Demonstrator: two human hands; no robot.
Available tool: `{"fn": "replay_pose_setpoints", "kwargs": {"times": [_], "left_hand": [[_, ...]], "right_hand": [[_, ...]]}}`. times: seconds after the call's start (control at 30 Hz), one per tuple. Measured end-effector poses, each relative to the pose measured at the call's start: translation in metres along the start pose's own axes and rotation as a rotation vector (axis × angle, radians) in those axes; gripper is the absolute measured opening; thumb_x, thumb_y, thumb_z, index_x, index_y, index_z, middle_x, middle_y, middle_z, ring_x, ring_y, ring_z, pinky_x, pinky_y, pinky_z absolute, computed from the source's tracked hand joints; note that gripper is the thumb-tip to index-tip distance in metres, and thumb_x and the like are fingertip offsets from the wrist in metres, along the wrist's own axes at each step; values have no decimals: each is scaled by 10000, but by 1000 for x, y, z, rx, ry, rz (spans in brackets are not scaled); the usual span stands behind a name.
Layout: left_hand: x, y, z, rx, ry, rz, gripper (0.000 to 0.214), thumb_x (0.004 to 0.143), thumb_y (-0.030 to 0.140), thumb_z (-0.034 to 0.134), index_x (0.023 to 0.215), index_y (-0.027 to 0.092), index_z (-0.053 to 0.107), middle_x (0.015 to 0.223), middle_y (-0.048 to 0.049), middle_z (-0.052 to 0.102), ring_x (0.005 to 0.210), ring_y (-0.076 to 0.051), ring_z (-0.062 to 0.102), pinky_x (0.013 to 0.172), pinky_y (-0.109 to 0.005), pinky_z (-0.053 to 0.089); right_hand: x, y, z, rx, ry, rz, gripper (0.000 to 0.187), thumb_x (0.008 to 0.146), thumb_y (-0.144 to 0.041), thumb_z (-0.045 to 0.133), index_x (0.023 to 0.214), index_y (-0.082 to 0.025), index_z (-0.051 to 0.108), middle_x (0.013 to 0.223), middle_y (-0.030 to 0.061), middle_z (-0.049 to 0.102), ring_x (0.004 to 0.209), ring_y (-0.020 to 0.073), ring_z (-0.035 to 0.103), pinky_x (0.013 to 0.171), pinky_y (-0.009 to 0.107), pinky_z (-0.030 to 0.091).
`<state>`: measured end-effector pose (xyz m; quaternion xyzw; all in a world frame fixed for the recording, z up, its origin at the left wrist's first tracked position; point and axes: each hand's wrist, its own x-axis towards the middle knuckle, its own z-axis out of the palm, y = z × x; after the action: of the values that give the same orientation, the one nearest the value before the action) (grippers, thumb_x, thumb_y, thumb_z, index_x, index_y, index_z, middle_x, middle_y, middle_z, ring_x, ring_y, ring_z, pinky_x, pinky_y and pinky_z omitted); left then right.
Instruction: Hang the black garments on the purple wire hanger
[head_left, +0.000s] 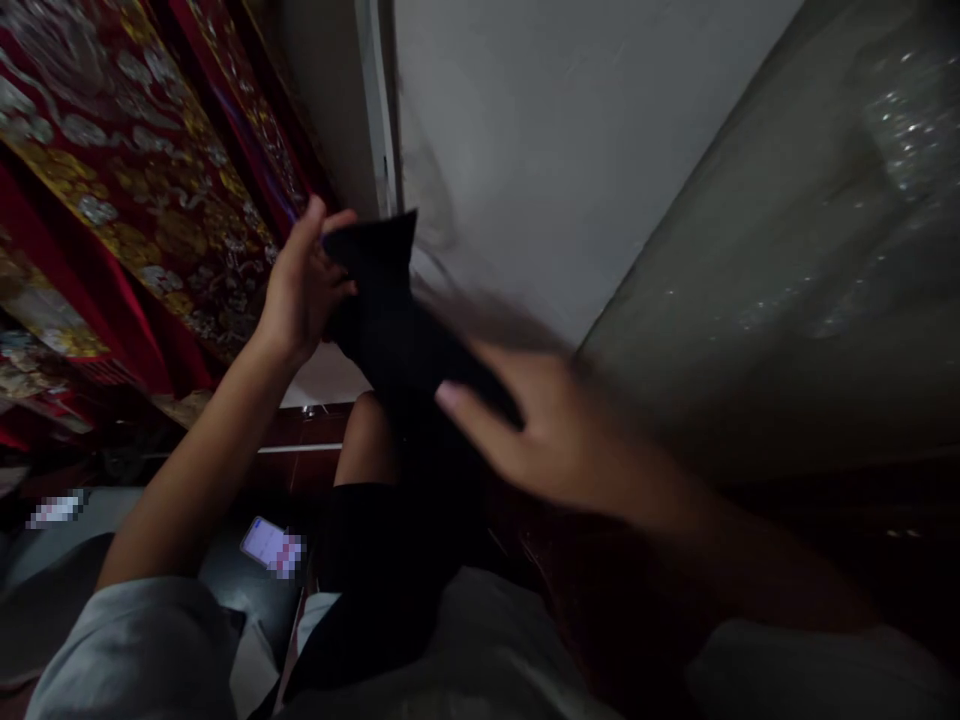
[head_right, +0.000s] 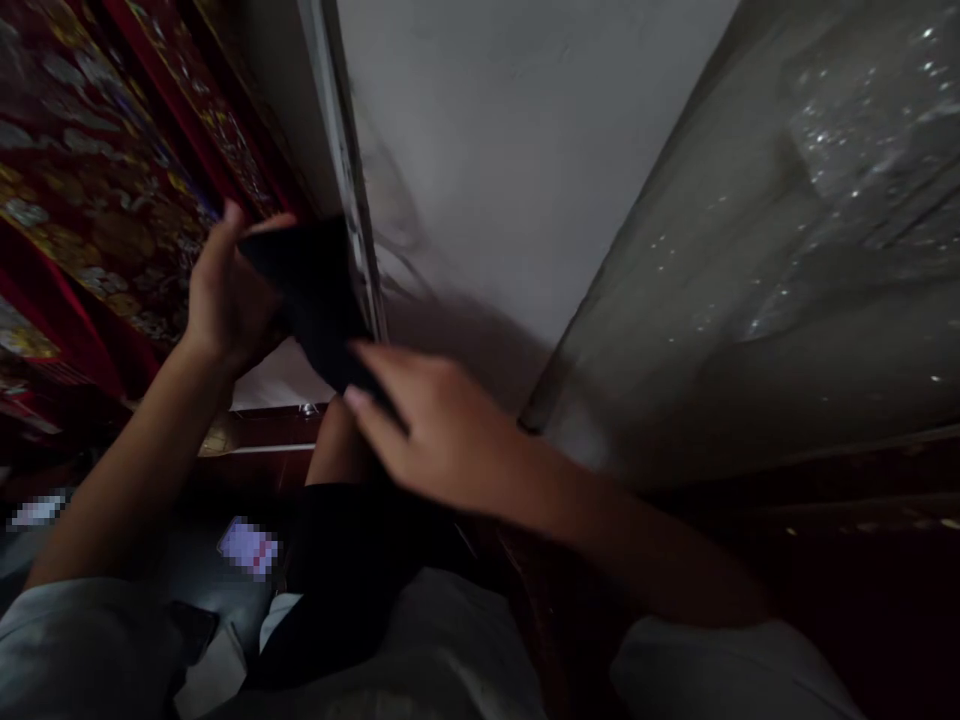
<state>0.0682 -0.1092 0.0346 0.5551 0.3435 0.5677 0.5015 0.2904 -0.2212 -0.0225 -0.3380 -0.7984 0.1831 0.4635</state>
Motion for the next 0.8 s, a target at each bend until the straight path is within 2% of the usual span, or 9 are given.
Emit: {"fn": "replay_pose_setpoints", "kwargs": {"times": [0.07,0.13,0.27,0.33,0.47,0.57,0.67,0.73,0.8], "left_hand": [[-10,6,-10,-10,-13,-134,211,932,288,516,1027,168,660,916,-37,705,731,-128,660,682,-250,551],[-20,6,-28,157,-82,-250,190,791,208,602,961,158,670,893,-57,733,718,-152,687,648,-262,561],[-40,0,-67,607,-271,-305,109,716,221,655,820,193,670,820,-72,750,677,-204,719,553,-287,568],[-49,1,-80,730,-348,-231,51,745,236,633,758,208,674,775,-66,737,649,-206,712,524,-293,571],[-58,18,-86,844,-433,-67,161,785,228,579,687,212,706,675,-58,694,597,-185,654,535,-294,557],[-57,29,-77,936,-456,5,208,807,219,559,652,205,697,629,-36,654,604,-176,620,588,-302,545],[-49,27,-67,1026,-354,121,190,836,241,577,681,197,678,666,-26,650,647,-178,620,623,-305,543],[-44,20,-64,1065,-262,221,143,863,302,636,823,191,716,783,-37,690,756,-204,664,711,-332,574],[-40,14,-62,1072,-220,318,283,892,407,682,1063,186,724,946,-61,714,933,-252,694,844,-391,588]], "right_hand": [[-12,-20,14,-127,-288,-68,521,969,-186,539,1489,-217,560,1373,135,685,1171,294,720,955,453,621],[-23,-26,20,-185,-531,-134,606,947,-176,559,1550,-160,498,1527,199,542,1291,330,656,975,462,610],[-29,-15,5,95,-951,-255,479,962,-243,651,1438,-301,637,1401,58,680,1218,228,706,1005,340,585],[-19,-4,-5,206,-815,-209,411,985,-270,639,1379,-381,672,1296,-15,739,1173,188,719,1028,329,570],[15,38,-9,73,-157,-21,403,964,-336,660,1360,-416,665,1291,21,712,1249,276,645,1070,485,525],[28,73,-3,77,-84,88,275,949,-476,665,1163,-316,733,1070,50,725,1036,260,677,900,424,561],[26,98,3,283,-124,225,516,927,-692,580,729,-220,645,666,10,579,623,148,553,568,278,464],[24,110,5,415,52,303,601,851,-779,615,642,-218,566,565,-10,485,529,121,464,480,256,383],[30,121,2,484,297,342,578,800,-780,682,656,-232,566,559,-10,492,552,138,509,502,271,423]]}}
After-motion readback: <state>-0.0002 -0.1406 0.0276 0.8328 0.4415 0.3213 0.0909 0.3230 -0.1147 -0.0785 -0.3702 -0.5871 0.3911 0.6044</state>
